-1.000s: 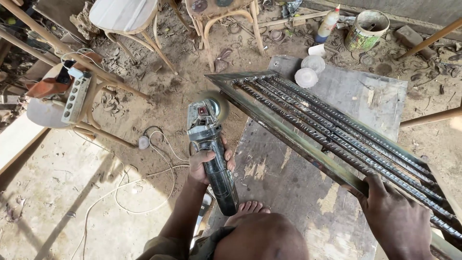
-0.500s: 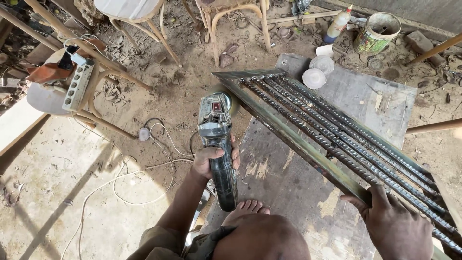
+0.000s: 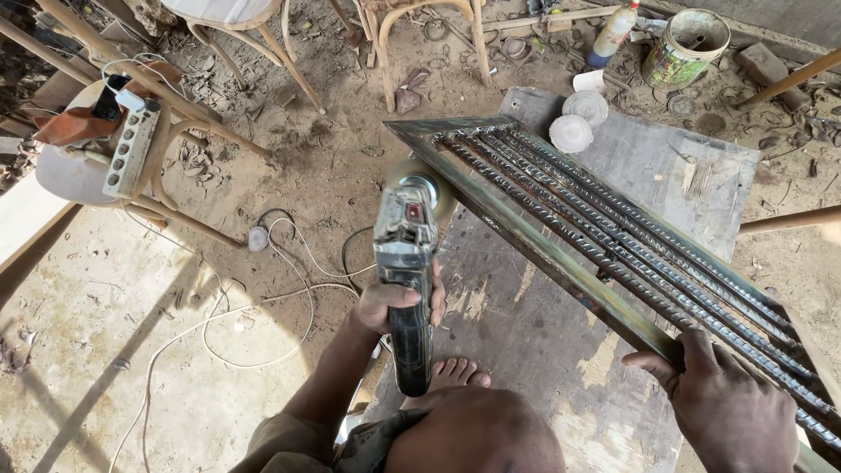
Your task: Polishing a metal grate using an angle grinder with a wire brush attachment
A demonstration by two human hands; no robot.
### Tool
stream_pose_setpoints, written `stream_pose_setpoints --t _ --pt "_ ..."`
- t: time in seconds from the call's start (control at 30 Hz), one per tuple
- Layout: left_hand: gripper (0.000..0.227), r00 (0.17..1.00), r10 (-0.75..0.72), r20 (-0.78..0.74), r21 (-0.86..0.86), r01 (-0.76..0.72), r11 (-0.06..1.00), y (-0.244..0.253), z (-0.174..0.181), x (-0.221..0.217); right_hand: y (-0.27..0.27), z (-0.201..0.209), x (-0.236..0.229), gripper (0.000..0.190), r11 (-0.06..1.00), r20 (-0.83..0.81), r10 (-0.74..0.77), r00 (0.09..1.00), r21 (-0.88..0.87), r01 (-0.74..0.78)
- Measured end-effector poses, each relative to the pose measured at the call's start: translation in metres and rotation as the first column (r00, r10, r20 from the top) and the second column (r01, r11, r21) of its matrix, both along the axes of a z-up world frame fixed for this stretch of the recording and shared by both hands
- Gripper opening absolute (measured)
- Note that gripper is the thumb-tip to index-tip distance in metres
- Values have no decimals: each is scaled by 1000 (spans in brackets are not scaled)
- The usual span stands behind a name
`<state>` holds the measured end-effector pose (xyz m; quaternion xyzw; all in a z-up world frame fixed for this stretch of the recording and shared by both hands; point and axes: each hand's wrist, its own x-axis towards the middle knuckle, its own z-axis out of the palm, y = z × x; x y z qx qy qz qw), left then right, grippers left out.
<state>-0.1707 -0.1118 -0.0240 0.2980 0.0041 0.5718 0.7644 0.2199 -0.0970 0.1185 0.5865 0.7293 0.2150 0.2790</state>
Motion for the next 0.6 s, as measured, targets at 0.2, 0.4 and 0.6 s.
stream_pose_setpoints --t 0.2,0.4,0.6 --pt "37 999 22 32 -115 -18 993 -1 12 -9 -1 2 -2 74 999 -72 35 997 -1 -35" --pt "38 990 -137 37 -48 139 989 -13 3 7 1 4 -2 73 999 -65 46 997 10 -46" --pt "39 999 -53 2 -77 53 996 -9 5 -11 3 11 -7 70 998 -119 0 993 -65 -8"
